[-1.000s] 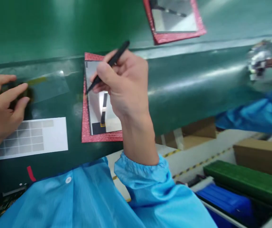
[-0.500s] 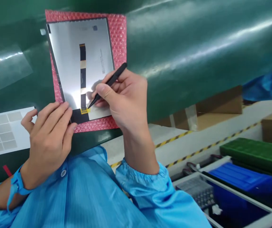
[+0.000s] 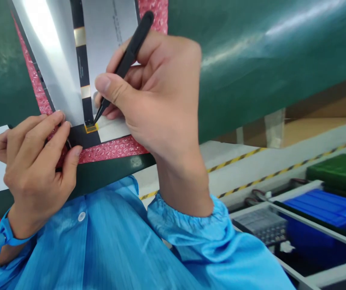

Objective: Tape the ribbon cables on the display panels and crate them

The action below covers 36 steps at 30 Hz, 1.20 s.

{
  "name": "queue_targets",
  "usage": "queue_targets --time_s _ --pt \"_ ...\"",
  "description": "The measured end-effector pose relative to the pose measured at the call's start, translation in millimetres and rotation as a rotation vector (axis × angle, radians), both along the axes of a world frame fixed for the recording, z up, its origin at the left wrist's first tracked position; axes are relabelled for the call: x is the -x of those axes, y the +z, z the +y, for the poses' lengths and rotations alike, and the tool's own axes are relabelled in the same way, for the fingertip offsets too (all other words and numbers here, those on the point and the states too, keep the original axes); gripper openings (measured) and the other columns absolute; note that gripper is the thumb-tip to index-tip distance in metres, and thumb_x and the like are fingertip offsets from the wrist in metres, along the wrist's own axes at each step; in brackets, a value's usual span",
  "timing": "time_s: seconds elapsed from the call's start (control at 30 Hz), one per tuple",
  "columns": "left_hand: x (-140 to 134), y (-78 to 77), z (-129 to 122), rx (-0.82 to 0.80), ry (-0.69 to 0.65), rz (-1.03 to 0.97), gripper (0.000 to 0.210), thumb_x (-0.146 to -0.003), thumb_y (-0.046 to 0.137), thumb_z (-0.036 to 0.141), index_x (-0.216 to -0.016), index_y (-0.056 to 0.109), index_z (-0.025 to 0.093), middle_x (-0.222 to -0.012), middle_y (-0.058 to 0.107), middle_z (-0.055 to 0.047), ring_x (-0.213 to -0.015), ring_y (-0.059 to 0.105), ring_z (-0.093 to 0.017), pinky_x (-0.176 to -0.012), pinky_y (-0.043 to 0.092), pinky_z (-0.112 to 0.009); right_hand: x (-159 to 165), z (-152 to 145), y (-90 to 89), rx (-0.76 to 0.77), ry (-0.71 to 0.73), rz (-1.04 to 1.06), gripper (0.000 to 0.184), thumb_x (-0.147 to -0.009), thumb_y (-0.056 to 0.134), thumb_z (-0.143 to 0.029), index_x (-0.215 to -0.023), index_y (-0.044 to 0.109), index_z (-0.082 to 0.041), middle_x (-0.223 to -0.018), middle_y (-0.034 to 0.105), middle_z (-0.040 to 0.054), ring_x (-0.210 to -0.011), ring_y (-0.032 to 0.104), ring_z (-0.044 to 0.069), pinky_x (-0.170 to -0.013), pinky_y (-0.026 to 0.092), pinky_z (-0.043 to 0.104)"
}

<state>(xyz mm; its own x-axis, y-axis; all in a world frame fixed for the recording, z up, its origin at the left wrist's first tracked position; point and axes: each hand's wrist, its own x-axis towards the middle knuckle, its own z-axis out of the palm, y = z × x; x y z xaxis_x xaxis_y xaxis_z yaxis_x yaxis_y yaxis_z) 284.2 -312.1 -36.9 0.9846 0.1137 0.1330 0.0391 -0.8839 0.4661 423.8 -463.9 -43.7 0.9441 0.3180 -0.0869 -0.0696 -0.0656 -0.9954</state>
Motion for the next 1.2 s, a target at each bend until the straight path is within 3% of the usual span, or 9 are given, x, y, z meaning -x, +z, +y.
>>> queue_targets --time_s 0.3,0.67,0.93,1.2 --pt "1.2 0.0 0.6 -0.021 0.001 0.01 0.042 -0.105 0.062 0.03 -0.146 0.063 0.039 -0.152 0.066 0.001 -0.141 0.061 -0.037 -0.116 0.035 -0.066 0.2 -0.3 0.4 0.045 -0.005 -0.028 0.026 -0.091 0.073 -0.007 -0.08 0.073 -0.03 -0.077 0.077 -0.001 -0.073 0.076 0.027 -0.051 0.058 0.039" --pt "0.7 2.4 0.0 -0.022 -0.013 0.031 0.041 -0.104 0.064 0.028 -0.144 0.065 0.034 -0.152 0.067 -0.002 -0.142 0.06 -0.039 -0.116 0.035 -0.066 2.1 -2.1 5.7 0.091 0.021 -0.004 0.016 -0.091 0.085 -0.031 -0.081 0.073 -0.031 -0.083 0.078 0.0003 -0.071 0.075 0.028 -0.054 0.06 0.043" --pt "1.1 1.8 -0.2 -0.044 -0.032 -0.013 0.041 -0.101 0.067 0.024 -0.142 0.065 0.029 -0.151 0.067 -0.006 -0.14 0.061 -0.038 -0.114 0.037 -0.063 1.2 -1.5 5.7 0.042 0.013 -0.017 0.019 -0.092 0.078 -0.01 -0.083 0.071 -0.025 -0.076 0.072 0.0005 -0.07 0.075 0.024 -0.053 0.057 0.037" --pt "1.5 2.9 -0.4 0.023 0.007 0.094 0.043 -0.101 0.066 0.026 -0.144 0.064 0.031 -0.153 0.065 -0.005 -0.146 0.056 -0.041 -0.122 0.026 -0.067 2.2 -1.2 6.5 0.078 0.023 -0.027 0.017 -0.092 0.084 -0.023 -0.083 0.073 -0.031 -0.083 0.076 -0.0006 -0.072 0.075 0.026 -0.055 0.062 0.04"
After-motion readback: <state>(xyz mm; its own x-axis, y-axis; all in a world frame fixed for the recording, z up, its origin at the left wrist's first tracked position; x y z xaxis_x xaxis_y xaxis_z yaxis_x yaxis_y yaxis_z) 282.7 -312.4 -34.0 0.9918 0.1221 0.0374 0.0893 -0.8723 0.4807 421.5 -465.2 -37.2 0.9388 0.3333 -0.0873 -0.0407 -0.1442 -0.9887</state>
